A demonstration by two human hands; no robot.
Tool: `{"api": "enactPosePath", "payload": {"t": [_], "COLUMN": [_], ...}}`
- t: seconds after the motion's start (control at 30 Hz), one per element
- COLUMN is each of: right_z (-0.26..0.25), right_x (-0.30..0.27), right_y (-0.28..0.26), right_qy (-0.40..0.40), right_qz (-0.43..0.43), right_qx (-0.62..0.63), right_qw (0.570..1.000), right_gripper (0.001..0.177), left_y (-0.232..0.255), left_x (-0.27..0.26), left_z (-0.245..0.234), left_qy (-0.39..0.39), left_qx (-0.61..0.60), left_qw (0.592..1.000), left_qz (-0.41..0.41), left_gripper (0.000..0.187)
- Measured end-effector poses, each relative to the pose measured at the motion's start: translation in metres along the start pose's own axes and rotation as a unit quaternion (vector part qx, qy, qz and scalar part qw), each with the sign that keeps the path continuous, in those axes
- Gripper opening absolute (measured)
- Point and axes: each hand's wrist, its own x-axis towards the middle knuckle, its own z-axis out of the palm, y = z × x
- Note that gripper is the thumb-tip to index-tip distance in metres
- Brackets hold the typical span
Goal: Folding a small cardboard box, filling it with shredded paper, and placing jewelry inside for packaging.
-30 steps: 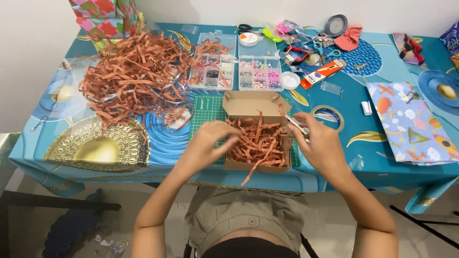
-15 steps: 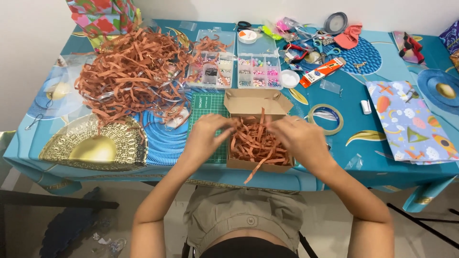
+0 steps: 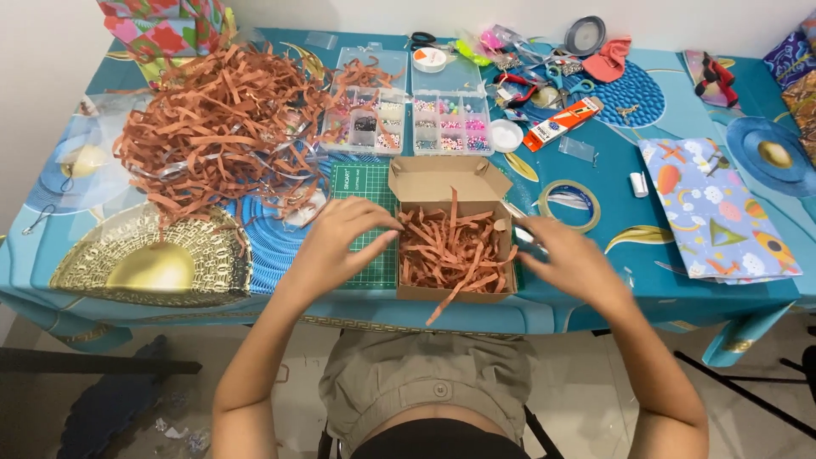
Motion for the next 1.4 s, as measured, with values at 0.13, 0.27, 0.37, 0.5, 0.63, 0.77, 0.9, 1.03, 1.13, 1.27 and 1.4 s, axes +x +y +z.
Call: {"api": "enactPosePath", "payload": {"t": [0.13,0.27,0.37,0.5,0.63,0.77,0.9,1.03,1.13,1.27,1.4], "right_z": [0.025,-0.012,-0.024,0.025,0.038,0.006,-0.018,-0.032,-0.046,-0.019,0.021], "right_x": [0.014,-0.006,-0.007,0.018,0.037,0.030,0.016,0.009,0.012,0.039,0.062], "right_y": [0.028,0.012,-0.003,-0.035,-0.038,-0.041,-0.053,-0.067,-0.084,-0.083,-0.056], "right_qy": [-0.029,0.164,0.273,0.254,-0.014,0.063,0.117,0.117,-0.018,-0.269,-0.223], "right_qz": [-0.064,-0.085,-0.112,-0.259,-0.316,-0.308,-0.294,-0.283,-0.219,-0.200,-0.221], "right_qx": [0.017,0.101,0.088,0.132,0.009,0.078,0.066,-0.005,-0.062,-0.196,-0.245], "right_qw": [0.997,0.978,0.951,0.922,0.948,0.946,0.946,0.952,0.974,0.922,0.917], "right_gripper": [0.029,0.028,0.021,0.030,0.035,0.036,0.038,0.032,0.034,0.069,0.070], "left_y": [0.001,-0.007,0.031,0.045,0.018,0.031,0.017,0.016,0.019,0.006,-0.052], "left_x": [0.003,-0.003,0.011,0.010,-0.001,0.008,0.019,0.042,0.048,0.052,0.030], "left_z": [0.007,0.012,0.004,0.032,0.069,0.048,0.057,0.043,0.042,0.080,0.140], "left_qy": [-0.023,0.026,-0.012,-0.185,-0.140,-0.147,-0.100,-0.150,-0.183,-0.307,-0.339], "left_qx": [-0.002,-0.022,-0.091,0.008,0.118,0.006,-0.053,0.053,0.138,0.244,0.346], "left_qw": [1.000,0.999,0.991,0.956,0.942,0.962,0.988,0.986,0.972,0.919,0.873], "left_qz": [-0.020,0.020,0.099,0.227,0.280,0.229,0.101,0.043,0.055,0.045,0.056], "left_gripper": [0.013,0.008,0.015,0.047,0.027,0.023,0.029,0.026,0.037,0.030,0.016]}}
